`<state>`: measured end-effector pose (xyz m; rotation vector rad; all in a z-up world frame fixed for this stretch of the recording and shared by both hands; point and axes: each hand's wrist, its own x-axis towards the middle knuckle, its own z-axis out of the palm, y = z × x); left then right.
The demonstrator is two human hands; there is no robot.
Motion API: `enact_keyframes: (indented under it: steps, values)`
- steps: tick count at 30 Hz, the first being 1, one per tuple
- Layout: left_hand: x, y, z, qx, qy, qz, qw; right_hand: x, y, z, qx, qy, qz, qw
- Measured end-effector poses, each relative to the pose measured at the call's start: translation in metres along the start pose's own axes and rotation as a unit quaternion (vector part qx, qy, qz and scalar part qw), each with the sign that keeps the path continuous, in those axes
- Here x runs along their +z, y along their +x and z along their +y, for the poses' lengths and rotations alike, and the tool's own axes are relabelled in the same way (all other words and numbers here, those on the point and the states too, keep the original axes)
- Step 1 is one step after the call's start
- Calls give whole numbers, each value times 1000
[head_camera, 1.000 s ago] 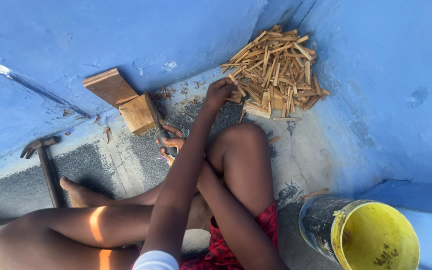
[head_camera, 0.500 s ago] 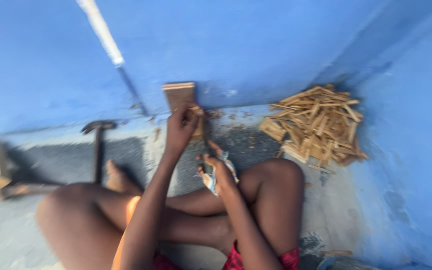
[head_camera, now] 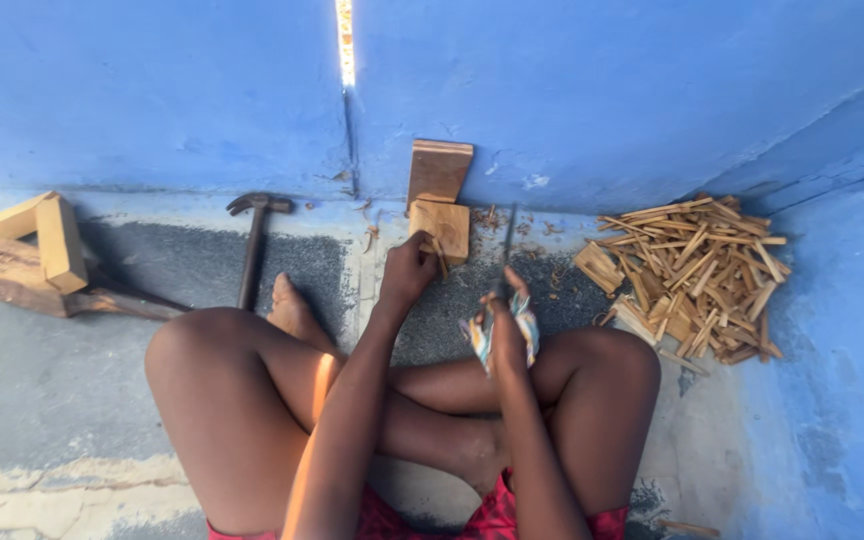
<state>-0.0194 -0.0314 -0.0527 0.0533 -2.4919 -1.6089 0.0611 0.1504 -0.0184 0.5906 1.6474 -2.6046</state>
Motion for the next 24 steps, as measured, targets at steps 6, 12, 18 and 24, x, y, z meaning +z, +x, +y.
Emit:
enact_keyframes:
  steps: [6, 12, 18, 24]
  values:
    - [-15, -2, 29, 26, 4, -9, 1000, 0, 25, 17, 29, 51, 8, 998]
    - [-23, -7, 48, 74, -12, 31, 997, 6, 15, 18, 32, 36, -23, 999]
    - [-24, -9, 51, 36, 4, 22, 999, 11, 11, 12, 107, 59, 1, 992]
    - [-26, -12, 44, 73, 16, 94, 993, 17, 29, 31, 77, 44, -57, 994]
